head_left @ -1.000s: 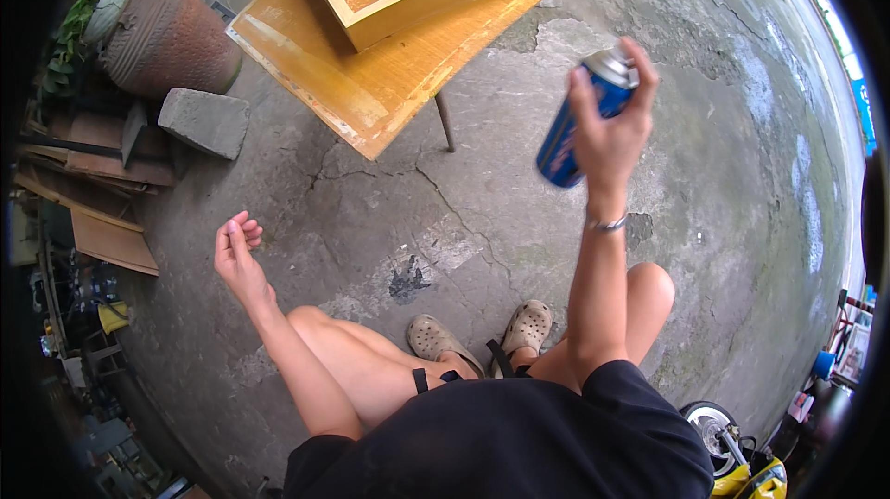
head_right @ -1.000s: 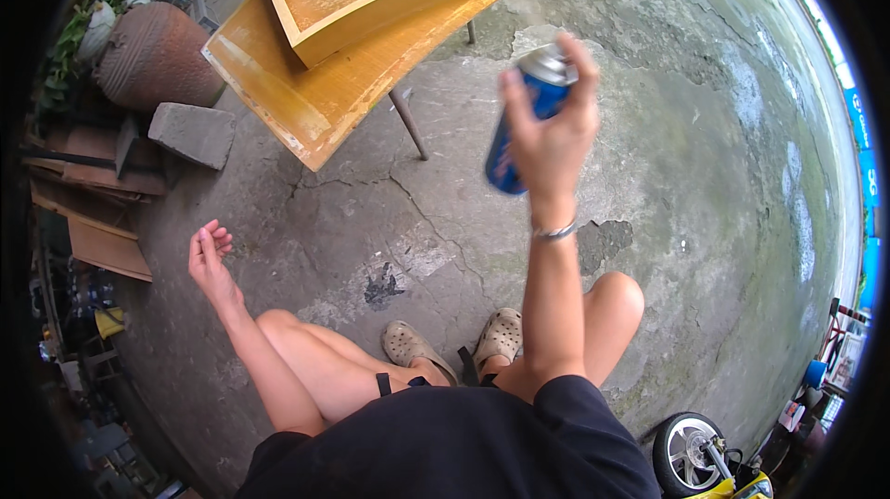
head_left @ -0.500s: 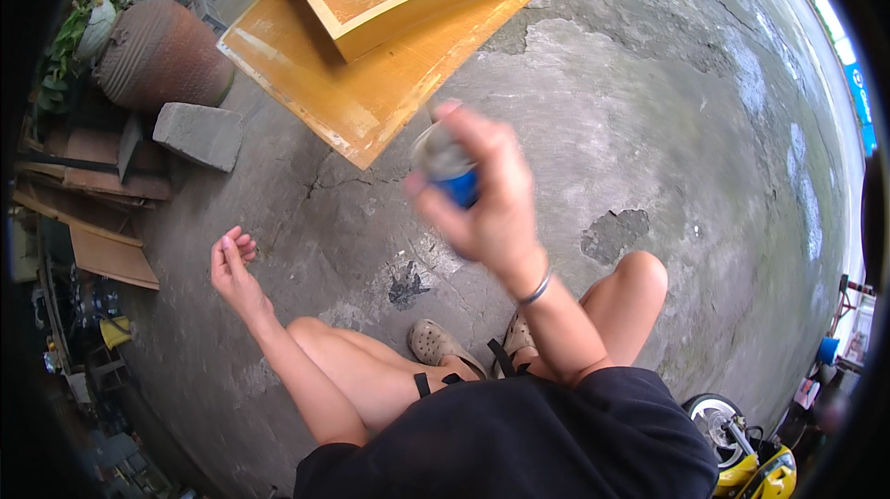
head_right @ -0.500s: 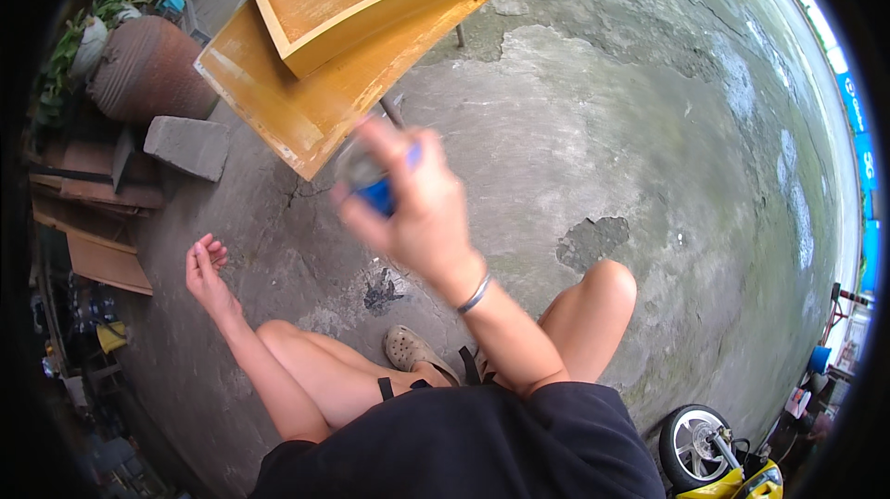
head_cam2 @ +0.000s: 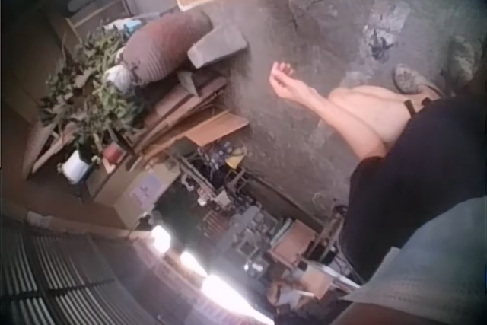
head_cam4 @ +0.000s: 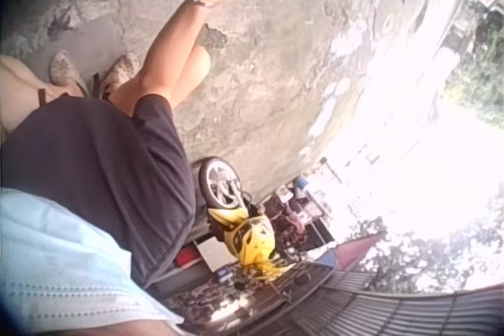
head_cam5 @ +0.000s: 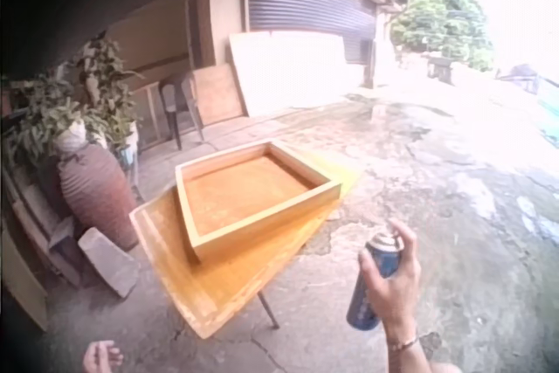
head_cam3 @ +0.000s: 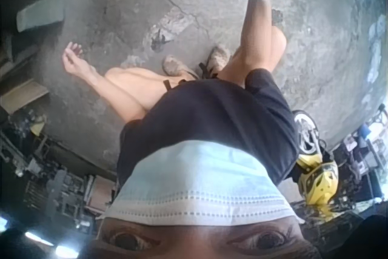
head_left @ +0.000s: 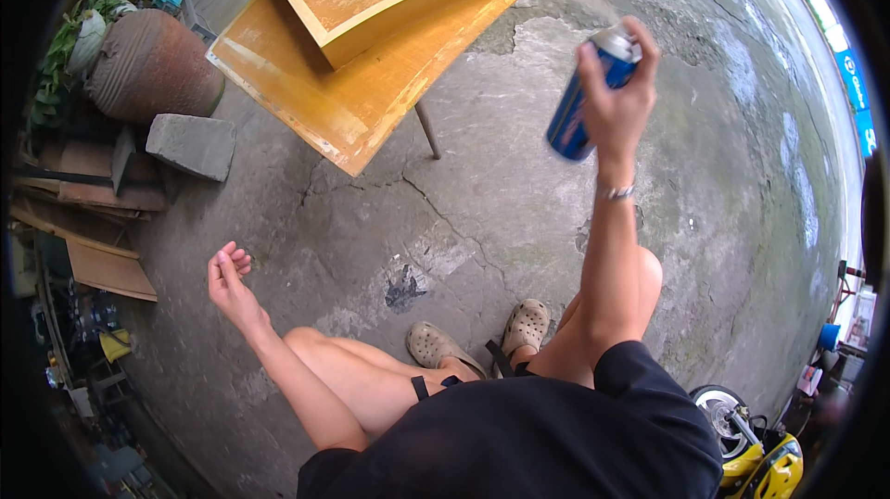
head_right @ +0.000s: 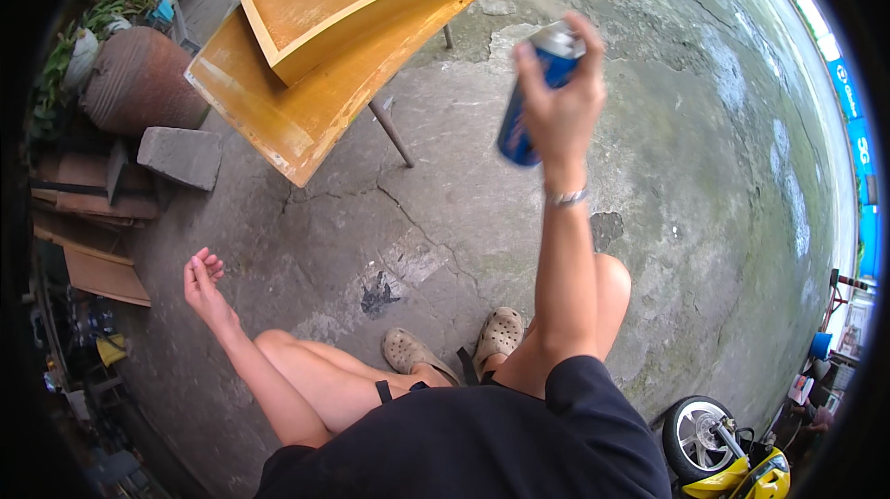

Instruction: The person spray paints a yellow wooden frame with a blue spray can. They move around the frame to cover all sides and edges, then briefly walk to a table where another person is working before returning to continue painting.

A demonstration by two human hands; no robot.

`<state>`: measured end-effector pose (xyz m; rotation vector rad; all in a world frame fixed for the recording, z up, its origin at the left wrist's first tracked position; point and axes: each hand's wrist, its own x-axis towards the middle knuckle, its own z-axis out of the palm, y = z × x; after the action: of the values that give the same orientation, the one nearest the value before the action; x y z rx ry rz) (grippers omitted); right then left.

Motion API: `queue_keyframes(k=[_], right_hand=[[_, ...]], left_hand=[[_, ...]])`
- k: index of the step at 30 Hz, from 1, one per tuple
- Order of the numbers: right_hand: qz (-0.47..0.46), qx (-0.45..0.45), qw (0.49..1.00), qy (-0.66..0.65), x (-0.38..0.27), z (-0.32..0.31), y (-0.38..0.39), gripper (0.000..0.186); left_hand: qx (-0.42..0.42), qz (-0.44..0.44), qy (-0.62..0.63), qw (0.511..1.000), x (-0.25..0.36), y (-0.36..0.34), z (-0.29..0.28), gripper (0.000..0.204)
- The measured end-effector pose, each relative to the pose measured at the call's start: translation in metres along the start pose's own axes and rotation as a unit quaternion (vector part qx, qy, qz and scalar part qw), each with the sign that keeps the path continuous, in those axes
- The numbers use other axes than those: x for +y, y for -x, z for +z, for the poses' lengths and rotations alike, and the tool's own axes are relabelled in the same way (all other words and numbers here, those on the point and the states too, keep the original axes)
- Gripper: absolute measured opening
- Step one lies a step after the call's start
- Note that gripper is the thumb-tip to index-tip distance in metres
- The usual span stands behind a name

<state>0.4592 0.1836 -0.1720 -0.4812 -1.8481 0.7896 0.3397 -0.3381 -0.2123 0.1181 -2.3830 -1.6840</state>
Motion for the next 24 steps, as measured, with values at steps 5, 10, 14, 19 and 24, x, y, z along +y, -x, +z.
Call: queue_keyframes(k=[5,10,14,19,24], right_hand=[[-0.031,-0.137,0.983,-0.121,-0.103,0.02,0.084,0.065],[-0.066,-0.127,0.985,-0.092,-0.091,0.024,0.07,0.069],[-0.004,0.019,0.999,-0.037,-0.006,0.016,0.005,0.059],[0.002,0.123,0.989,0.083,0.051,-0.023,-0.059,0.058],[0.015,0.075,0.994,0.079,0.016,-0.016,-0.039,0.056]], left_hand=[[-0.01,0.006,-0.006,1.0,0.001,-0.002,0.008,0.032],[-0.009,0.011,0.006,1.0,0.015,-0.001,0.016,0.032],[-0.016,0.017,0.003,1.0,0.011,0.003,0.013,0.032],[-0.009,0.014,0.007,1.0,0.007,0.006,0.005,0.031],[-0.005,0.013,0.004,1.0,0.013,0.006,0.006,0.031]])
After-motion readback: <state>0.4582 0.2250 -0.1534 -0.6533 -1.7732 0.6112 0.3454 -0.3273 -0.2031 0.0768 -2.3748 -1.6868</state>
